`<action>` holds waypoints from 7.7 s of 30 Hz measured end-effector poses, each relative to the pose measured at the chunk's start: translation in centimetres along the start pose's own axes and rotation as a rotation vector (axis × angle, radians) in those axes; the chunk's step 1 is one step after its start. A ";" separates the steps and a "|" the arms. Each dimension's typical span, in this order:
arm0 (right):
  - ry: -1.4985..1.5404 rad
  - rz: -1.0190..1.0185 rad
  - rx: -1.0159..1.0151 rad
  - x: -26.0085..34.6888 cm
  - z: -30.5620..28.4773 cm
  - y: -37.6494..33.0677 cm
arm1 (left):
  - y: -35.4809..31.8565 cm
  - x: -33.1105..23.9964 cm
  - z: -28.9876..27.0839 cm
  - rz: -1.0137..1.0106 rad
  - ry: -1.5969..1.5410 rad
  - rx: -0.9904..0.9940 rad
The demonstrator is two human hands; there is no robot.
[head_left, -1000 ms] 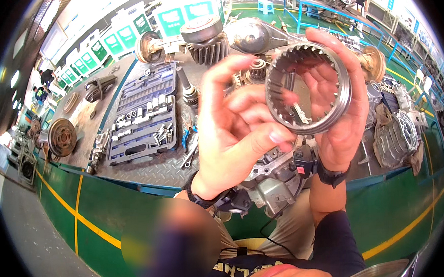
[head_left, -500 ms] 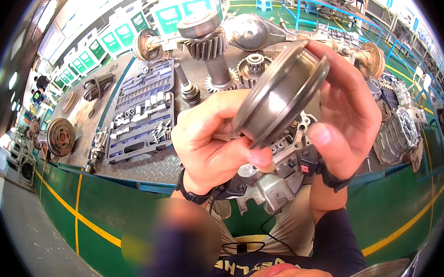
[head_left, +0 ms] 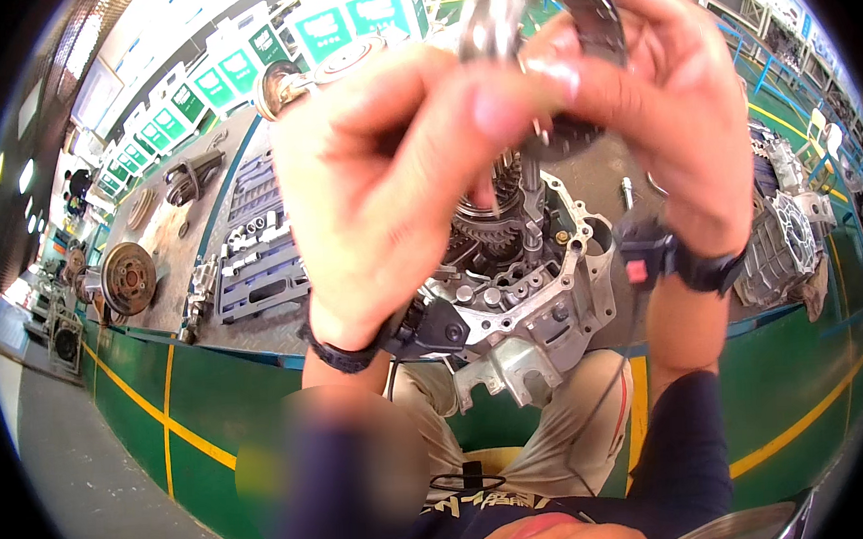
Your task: The person assembles internal transmission components by hand, placing gears, synchronizer rings, and shafts into the housing and onto the gear clusters.
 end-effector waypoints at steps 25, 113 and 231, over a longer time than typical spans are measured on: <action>-0.187 0.090 0.413 -6.2 1.6 4.7 | -2.4 2.8 -2.3 -0.049 0.436 -0.095; -0.677 0.322 0.201 -3.1 3.0 -1.9 | -3.6 5.0 -4.5 -0.404 0.330 -0.007; -0.680 0.237 0.080 -3.6 2.9 -2.1 | -2.9 12.8 -5.4 -0.424 -0.697 0.001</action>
Point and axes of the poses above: each hand's wrist, its own y-axis towards the middle knuckle, its own z-axis out of the palm, x = y × z, the point moved 5 cm from there along y, towards the middle knuckle, and after that the axes turned 9 degrees about -y, right-handed, at the moved point
